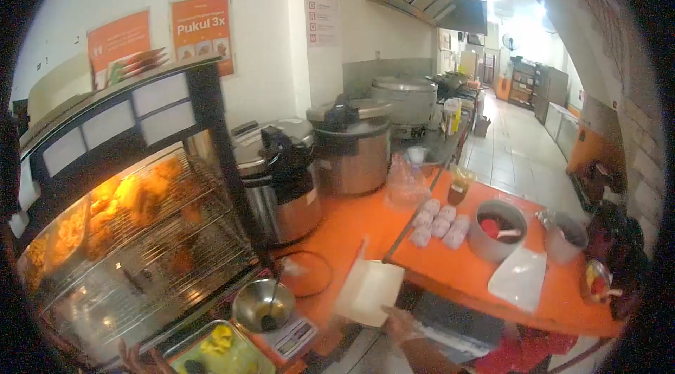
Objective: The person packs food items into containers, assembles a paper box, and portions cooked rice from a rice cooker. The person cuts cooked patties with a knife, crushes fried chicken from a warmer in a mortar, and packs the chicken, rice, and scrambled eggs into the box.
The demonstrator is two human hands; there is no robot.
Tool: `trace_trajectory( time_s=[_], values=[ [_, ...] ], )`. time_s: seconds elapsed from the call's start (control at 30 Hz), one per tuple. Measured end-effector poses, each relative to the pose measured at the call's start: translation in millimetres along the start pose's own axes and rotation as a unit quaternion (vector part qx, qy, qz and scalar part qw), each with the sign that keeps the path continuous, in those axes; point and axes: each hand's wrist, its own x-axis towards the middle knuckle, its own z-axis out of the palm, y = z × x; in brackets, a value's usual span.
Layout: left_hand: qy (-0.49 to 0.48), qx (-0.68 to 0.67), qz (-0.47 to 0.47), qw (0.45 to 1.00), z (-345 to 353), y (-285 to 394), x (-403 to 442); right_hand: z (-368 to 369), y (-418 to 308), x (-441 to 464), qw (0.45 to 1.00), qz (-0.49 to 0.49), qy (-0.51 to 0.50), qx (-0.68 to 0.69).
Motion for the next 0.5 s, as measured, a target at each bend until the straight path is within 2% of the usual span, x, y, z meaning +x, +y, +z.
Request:
trace_trajectory(
  time_s=[0.03,0.07,0.1,0.13,0.17,0.2,0.23,0.27,0.33,0.43,0.5],
  values=[
    [-0.010,-0.023,0.014,1.000,4,15,4,2,-23,14,0.997,-0.047,-0.013,-0.068],
    [-0.054,0.016,0.017,0.998,6,37,6,6,-45,25,0.983,-0.066,-0.030,-0.169],
    [-0.099,0.054,0.021,0.993,4,75,21,21,-95,28,0.958,-0.089,-0.043,-0.268],
    [-0.142,0.091,0.026,0.985,6,100,30,28,-133,27,0.909,-0.099,-0.056,-0.401],
    [-0.192,0.134,0.209,0.949,13,87,17,27,-101,55,0.965,-0.079,-0.056,-0.243],
    [-0.062,0.114,0.146,0.981,31,132,23,28,-45,97,0.994,-0.058,-0.053,-0.077],
    [0.071,0.092,0.078,0.990,51,180,40,32,-42,111,0.997,-0.004,-0.059,0.043],
    [0.076,0.017,0.071,0.994,74,200,37,36,-41,124,0.984,0.051,-0.053,0.162],
    [0.000,-0.140,0.064,0.988,112,223,16,56,-140,99,0.927,0.221,-0.062,0.298],
    [-0.172,-0.315,0.028,0.933,167,263,-21,71,-161,103,0.921,0.225,-0.088,0.305],
    [-0.255,-0.373,0.006,0.892,197,284,-40,61,-125,110,0.941,0.188,-0.146,0.242]
  ],
)
